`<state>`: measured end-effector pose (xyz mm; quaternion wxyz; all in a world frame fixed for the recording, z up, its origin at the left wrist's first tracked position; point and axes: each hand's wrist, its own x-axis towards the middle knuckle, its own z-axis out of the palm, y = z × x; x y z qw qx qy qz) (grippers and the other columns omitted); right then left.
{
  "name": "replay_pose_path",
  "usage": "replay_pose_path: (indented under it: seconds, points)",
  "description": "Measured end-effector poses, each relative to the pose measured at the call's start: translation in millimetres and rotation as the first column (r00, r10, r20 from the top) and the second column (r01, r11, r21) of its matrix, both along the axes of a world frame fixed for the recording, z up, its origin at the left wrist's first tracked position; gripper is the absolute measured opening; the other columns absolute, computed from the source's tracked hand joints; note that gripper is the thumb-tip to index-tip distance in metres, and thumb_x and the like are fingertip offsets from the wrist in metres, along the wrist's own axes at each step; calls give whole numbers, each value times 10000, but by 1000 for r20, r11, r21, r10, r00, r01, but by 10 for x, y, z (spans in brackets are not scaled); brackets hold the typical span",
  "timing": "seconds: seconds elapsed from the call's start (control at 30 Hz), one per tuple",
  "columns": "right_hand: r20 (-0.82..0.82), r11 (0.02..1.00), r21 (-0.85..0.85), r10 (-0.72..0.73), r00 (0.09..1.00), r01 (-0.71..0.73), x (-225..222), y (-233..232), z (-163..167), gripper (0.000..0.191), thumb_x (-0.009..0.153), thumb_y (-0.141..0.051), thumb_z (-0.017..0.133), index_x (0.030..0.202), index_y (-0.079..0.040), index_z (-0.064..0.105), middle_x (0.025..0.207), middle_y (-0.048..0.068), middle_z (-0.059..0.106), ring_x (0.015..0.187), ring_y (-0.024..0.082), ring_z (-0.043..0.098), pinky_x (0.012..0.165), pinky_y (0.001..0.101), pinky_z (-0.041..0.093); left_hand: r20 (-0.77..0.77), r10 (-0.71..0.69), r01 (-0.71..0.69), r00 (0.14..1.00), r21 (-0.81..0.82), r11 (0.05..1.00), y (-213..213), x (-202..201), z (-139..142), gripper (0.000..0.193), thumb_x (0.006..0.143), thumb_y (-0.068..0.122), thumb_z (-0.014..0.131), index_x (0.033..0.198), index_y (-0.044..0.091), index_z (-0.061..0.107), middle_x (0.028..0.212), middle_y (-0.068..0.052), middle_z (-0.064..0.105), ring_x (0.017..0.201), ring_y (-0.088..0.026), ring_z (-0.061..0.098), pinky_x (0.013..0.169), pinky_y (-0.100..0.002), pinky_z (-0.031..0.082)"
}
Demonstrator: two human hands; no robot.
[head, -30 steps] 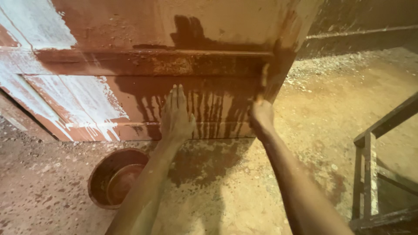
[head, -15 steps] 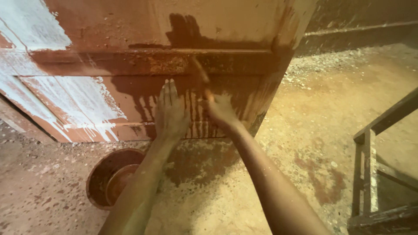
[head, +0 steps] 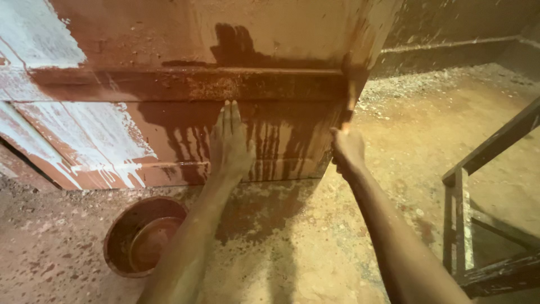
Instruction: The person paints a wooden door panel with reddish-brown paint using a brush, making repeated strokes across the recessed panel while steadying the door with the other hand. They occasionally dip the brush into a paint bucket on the ground and continue brushing the panel surface.
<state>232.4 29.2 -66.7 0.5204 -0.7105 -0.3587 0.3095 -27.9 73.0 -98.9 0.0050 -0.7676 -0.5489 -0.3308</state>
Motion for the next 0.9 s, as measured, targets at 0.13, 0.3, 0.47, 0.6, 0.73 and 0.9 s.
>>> replay_pose_path:
  seconds: [0.13,0.3,0.47,0.6,0.73,0.9]
  points:
    - [119,982,-14,189,975,-189,-398,227,-86,539,1101,-449,342,873,-48,621,662,72,583,471,162,489,412,373,418,-7,22,-23,1000,-45,999,-29,11,72,957,918,240,676,1599,-6,50,1687,-213,77,1544,-367,142,1240,-560,163]
    - [287,897,-17,428,857,-442,-1004,330,-127,536,1065,-470,372,1041,-30,678,721,49,639,659,179,602,599,387,455,-82,93,-99,992,-72,993,-55,-84,183,924,946,270,650,1602,3,56,1693,-183,88,1553,-338,143,1242,-524,168]
    - [180,857,134,473,862,-498,-1132,486,-144,471,979,-437,556,994,7,711,712,61,632,602,162,562,524,355,428,-67,139,-141,988,-31,989,26,-105,316,925,945,294,653,1604,13,68,1694,-168,105,1566,-320,141,1252,-497,175]
    - [-171,937,129,343,924,-324,-752,579,-256,535,1010,-545,461,998,-77,718,658,48,576,490,163,482,428,353,391,-110,119,-131,987,-115,985,163,70,393,1013,882,218,694,1617,23,25,1695,-168,51,1543,-317,101,1239,-490,129]
    - [-133,983,87,175,976,-164,-226,752,-195,552,1026,-515,487,876,-10,653,623,57,577,461,177,487,409,367,375,-102,22,-20,995,24,1000,194,122,301,972,888,230,678,1613,18,64,1698,-175,95,1565,-327,133,1250,-478,179]
    - [-382,995,39,100,919,-92,158,842,-249,220,950,-241,483,802,-95,553,567,48,449,422,190,380,383,372,309,-30,-9,12,1000,84,996,219,-7,170,965,907,209,668,1619,-2,51,1703,-187,100,1564,-350,141,1252,-481,184]
